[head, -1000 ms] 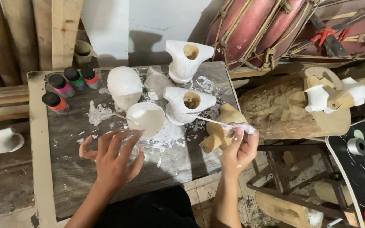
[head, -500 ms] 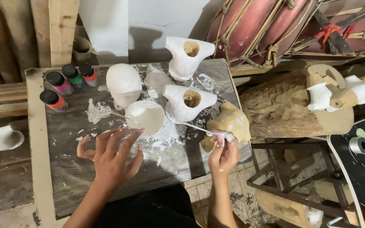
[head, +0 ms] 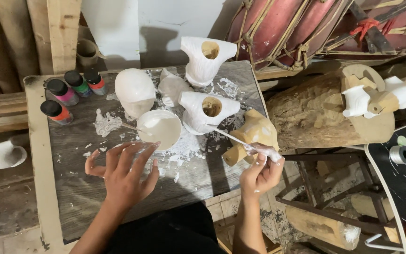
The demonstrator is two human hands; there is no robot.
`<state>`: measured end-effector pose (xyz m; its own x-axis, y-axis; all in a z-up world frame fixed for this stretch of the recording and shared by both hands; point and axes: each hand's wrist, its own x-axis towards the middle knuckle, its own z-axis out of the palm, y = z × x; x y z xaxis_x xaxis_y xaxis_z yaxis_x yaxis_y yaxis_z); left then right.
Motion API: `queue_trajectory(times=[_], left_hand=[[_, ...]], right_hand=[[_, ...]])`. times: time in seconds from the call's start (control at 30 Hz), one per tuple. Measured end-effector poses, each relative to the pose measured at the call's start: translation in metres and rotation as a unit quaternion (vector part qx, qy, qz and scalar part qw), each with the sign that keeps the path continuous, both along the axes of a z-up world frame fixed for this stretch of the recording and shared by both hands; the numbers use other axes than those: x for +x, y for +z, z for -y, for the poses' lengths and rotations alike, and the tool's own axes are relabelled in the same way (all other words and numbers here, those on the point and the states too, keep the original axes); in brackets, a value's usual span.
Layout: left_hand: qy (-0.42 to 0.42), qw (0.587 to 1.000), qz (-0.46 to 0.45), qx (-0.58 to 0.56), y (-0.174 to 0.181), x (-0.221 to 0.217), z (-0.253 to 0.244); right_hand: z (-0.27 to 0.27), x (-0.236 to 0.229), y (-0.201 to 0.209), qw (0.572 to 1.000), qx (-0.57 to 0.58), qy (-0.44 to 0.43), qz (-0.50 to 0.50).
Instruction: Cleaning and refining white plaster molds using a small wooden stick and hands.
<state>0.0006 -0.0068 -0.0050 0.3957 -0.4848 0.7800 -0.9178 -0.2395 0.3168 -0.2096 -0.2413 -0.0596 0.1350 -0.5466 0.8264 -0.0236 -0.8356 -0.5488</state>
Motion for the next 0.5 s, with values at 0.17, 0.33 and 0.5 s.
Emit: queue_trajectory(times=[0.17,0.33,0.5], left_hand=[[0.000,1.000,0.003,0.005,-0.005,0.002,0.000],[-0.004,1.000,0.004,0.009,-0.004,0.001,0.002],[-0.010,1.000,0.003,0.004,-0.002,0.000,0.003]], right_hand=[[-0.006,-0.006,-0.018,0.999,0.015,-0.012,-0.027],[-0.013,-0.006,-0.040,0.999,0.037,-0.013,-0.032],[-0.021,0.014,-0.017,0.998,0.041,-0.001,-0.041]])
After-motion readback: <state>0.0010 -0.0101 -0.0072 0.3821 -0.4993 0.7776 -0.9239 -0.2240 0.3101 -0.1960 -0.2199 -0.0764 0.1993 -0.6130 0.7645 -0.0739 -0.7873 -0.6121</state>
